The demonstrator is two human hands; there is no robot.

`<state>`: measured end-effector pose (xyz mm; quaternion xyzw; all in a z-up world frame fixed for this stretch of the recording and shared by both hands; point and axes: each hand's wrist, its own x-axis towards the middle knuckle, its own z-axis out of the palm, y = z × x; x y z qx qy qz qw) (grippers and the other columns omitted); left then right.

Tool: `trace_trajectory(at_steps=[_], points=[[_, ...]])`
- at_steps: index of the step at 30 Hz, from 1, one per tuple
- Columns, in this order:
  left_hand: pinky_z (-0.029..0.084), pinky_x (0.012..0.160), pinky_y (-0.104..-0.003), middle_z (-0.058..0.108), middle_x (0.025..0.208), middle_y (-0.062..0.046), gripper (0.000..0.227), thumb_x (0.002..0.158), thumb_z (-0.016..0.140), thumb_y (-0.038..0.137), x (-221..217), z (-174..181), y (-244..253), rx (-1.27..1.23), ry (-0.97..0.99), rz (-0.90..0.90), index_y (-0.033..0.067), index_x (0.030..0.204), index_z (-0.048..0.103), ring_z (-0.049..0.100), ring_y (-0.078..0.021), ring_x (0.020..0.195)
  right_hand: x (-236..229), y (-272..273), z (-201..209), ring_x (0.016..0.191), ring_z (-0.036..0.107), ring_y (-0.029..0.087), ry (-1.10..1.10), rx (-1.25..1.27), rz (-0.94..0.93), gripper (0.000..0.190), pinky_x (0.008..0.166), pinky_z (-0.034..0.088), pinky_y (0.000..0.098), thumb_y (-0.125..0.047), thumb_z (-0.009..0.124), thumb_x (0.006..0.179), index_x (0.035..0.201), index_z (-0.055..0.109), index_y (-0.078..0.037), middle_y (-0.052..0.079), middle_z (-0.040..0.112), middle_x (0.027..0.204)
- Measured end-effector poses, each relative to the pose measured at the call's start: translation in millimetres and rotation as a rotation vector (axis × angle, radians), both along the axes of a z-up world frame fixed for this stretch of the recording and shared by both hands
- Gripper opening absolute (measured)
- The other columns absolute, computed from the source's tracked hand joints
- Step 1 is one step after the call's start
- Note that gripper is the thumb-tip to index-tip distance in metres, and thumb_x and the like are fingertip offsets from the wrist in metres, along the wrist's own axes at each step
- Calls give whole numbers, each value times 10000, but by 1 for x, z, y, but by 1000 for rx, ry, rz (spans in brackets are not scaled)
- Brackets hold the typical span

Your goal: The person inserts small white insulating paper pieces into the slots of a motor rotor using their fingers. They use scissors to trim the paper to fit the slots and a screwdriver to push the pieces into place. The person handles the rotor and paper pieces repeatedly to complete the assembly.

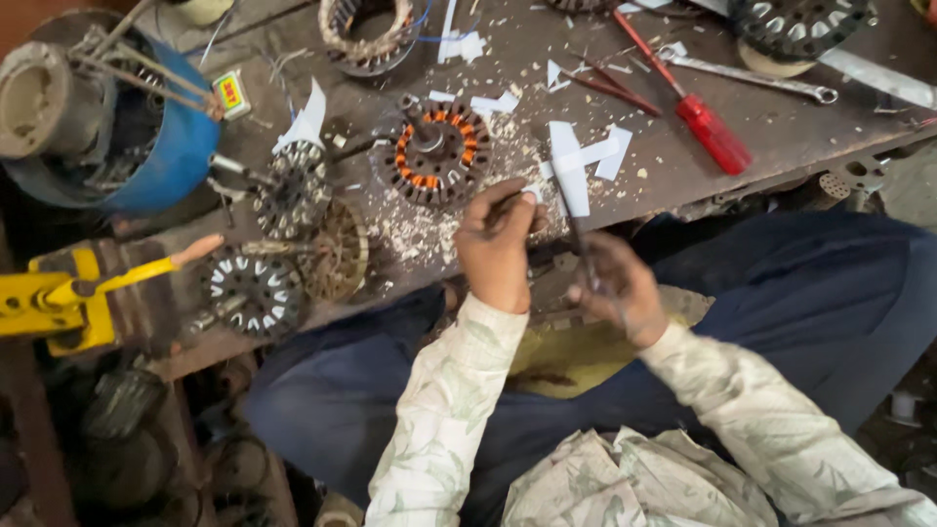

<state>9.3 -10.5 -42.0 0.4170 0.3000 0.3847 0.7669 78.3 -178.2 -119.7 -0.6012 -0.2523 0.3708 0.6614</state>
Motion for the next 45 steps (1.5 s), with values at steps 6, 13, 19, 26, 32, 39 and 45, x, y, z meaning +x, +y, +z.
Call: trace_trajectory(at_steps=[6, 13, 19, 26, 32, 39, 45], points=[[536, 707, -254, 690, 1009, -38, 218, 1009, 578, 1, -3, 0, -25, 40, 89, -146, -1, 1200, 685, 589, -85, 749, 99, 18, 75, 799, 706, 295, -963, -309, -140, 649, 725, 569, 397, -226, 894, 842, 1262, 479, 44, 147, 696, 926], [563, 765, -255, 701, 994, -72, 196, 979, 686, -3, -4, -2, -18, 85, 105, -172, -34, 1170, 659, 680, -104, 843, 110, 60, 97, 834, 687, 387, -1359, -418, -91, 338, 722, 560, 459, -187, 826, 843, 1155, 737, -90, 167, 670, 978], [575, 845, -253, 748, 1073, -80, 145, 962, 723, -15, -8, 10, -9, 142, 146, -153, -28, 1103, 692, 706, -123, 937, 73, 71, 142, 855, 685, 374, -1531, -466, -73, 283, 717, 562, 436, -117, 791, 859, 1139, 764, -84, 177, 671, 988], [574, 876, -255, 745, 1075, -79, 154, 959, 736, -31, -18, 33, 7, 268, 142, -36, -27, 1112, 720, 702, -123, 965, 46, 81, 175, 884, 772, 232, -856, -138, 155, 244, 761, 599, 297, -42, 751, 933, 1176, 737, -27, 125, 756, 1055], [591, 885, -275, 736, 1087, -101, 157, 947, 748, -34, -24, 30, 7, 147, 88, -138, -47, 1100, 716, 709, -146, 966, 44, 82, 172, 833, 764, 207, -847, -157, 103, 184, 731, 604, 288, -21, 793, 836, 1007, 726, -19, 101, 752, 982], [569, 776, -283, 746, 1000, -143, 149, 989, 698, -5, -37, 34, 1, -184, -27, -231, -76, 1118, 716, 688, -151, 840, 38, 83, 183, 835, 732, 293, -1337, 82, 132, 236, 717, 576, 353, -26, 838, 738, 927, 695, -19, 154, 734, 926], [543, 814, -259, 731, 1025, -99, 86, 1027, 656, -18, -49, 38, 5, -46, -51, -134, -51, 1105, 670, 668, -115, 886, 16, 87, 174, 901, 755, 229, -977, 10, 68, 269, 770, 599, 302, -31, 837, 805, 1047, 721, -18, 143, 747, 1025]])
